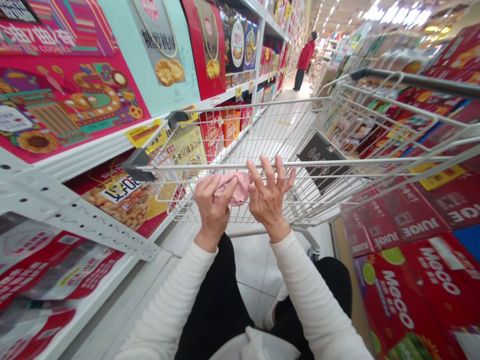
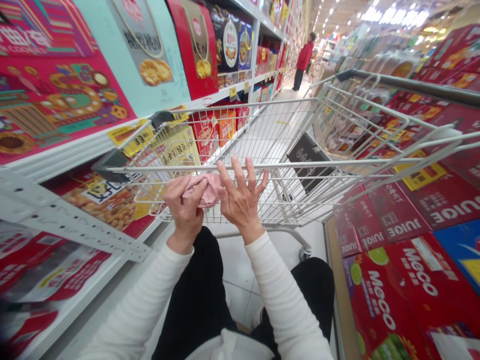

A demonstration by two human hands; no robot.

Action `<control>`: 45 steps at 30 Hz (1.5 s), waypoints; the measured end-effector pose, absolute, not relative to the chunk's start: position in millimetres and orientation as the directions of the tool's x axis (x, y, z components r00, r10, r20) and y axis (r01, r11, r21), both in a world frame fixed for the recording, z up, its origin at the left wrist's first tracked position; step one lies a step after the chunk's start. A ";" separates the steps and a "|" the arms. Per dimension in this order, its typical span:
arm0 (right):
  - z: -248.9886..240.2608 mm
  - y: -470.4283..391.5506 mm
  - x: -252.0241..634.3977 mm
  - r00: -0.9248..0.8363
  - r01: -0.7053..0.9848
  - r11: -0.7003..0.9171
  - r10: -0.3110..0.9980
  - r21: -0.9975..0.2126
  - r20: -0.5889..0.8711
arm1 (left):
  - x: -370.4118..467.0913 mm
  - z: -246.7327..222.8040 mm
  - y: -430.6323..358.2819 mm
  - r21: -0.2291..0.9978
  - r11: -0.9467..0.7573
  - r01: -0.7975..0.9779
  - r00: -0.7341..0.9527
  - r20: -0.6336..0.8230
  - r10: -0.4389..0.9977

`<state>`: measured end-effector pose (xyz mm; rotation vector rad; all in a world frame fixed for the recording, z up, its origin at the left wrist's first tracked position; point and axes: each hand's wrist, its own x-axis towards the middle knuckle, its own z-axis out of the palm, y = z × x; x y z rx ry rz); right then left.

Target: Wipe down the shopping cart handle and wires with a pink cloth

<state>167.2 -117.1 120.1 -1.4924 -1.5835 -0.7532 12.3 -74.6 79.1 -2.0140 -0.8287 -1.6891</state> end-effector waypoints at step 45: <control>67.0 -118.5 174.5 0.129 0.970 0.100 0.565 -0.222 0.815 | -13.0 11.0 -45.5 0.271 -0.670 0.691 0.013 0.922 0.387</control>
